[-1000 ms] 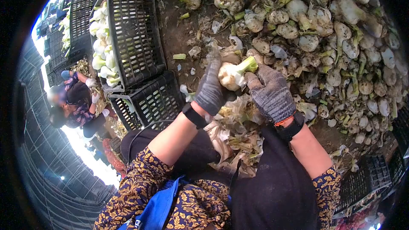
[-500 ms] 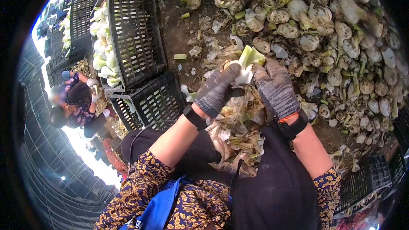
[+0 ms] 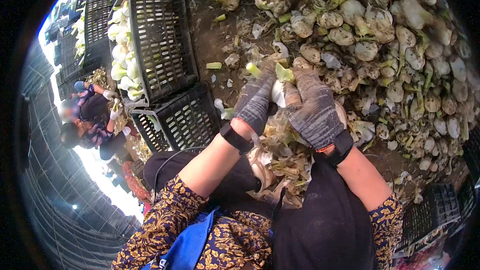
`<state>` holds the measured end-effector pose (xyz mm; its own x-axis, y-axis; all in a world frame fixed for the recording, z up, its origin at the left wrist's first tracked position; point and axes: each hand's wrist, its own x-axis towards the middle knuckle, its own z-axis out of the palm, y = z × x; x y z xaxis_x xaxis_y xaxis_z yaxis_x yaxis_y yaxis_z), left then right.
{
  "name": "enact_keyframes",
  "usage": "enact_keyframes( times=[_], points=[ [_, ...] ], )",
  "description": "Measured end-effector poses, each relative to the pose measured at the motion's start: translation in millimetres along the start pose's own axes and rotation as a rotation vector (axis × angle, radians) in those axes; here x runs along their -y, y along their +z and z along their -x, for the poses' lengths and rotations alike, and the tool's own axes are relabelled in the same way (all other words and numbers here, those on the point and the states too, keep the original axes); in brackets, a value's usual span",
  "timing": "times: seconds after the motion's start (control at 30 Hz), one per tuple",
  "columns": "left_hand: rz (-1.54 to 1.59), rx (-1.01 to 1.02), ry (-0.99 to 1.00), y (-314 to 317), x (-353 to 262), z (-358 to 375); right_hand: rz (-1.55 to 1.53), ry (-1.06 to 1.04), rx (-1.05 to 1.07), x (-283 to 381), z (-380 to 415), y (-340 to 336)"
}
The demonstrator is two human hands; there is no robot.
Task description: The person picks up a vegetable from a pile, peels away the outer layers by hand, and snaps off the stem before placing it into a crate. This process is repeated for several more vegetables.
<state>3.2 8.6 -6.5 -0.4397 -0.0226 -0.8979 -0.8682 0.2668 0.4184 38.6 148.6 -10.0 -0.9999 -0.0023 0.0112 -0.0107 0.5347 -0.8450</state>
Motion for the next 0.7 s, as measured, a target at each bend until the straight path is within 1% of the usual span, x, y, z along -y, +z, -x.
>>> enact_keyframes(
  times=[0.03,0.1,0.13,0.17,0.23,0.27,0.3,0.37,0.4,0.47,0.5,0.57,0.6,0.63,0.67,0.7],
  points=[
    [0.002,-0.004,0.005,1,-2,1,-0.002,-0.006,-0.001,4,-2,-2],
    [0.520,-0.026,-0.047,6,-6,4,-0.797,0.608,0.006,11,-6,-7],
    [0.636,0.031,-0.095,2,-6,-3,-0.995,0.727,-0.032,-17,3,9],
    [0.635,0.027,-0.094,-2,-7,-7,-1.185,0.769,-0.065,-22,3,6],
    [0.780,0.189,-0.125,-12,-9,-12,-1.589,0.925,-0.202,-17,-4,-2],
    [0.922,0.333,-0.156,-23,-12,-14,-1.529,0.907,-0.350,-18,-7,-9],
    [0.956,0.262,-0.092,-27,-13,-15,-1.525,0.927,-0.379,-36,-6,-4],
    [0.890,0.285,0.013,-42,-13,-16,-1.296,0.820,-0.220,-37,-3,-11],
    [0.890,0.283,0.015,-43,-13,-18,-1.298,0.819,-0.218,-34,-1,-9],
    [0.888,-0.054,0.129,-44,-14,-18,-0.207,0.036,0.337,-17,0,-1],
    [0.887,-0.055,0.129,-45,-15,-17,-0.342,0.218,0.563,-1,-1,-6],
    [0.573,-0.110,0.229,-51,-16,-13,-0.601,-0.038,0.520,-17,12,9],
    [0.568,-0.065,0.339,-54,-7,-22,-0.603,-0.038,0.520,-19,14,10],
    [0.569,-0.066,0.338,-55,-2,-23,-0.515,0.113,0.519,-12,10,7],
    [0.496,-0.058,0.400,-54,2,-24,-0.423,0.264,0.516,-6,7,5],
    [0.422,-0.048,0.460,-53,7,-24,-0.420,0.268,0.515,-4,5,5]
  ],
)
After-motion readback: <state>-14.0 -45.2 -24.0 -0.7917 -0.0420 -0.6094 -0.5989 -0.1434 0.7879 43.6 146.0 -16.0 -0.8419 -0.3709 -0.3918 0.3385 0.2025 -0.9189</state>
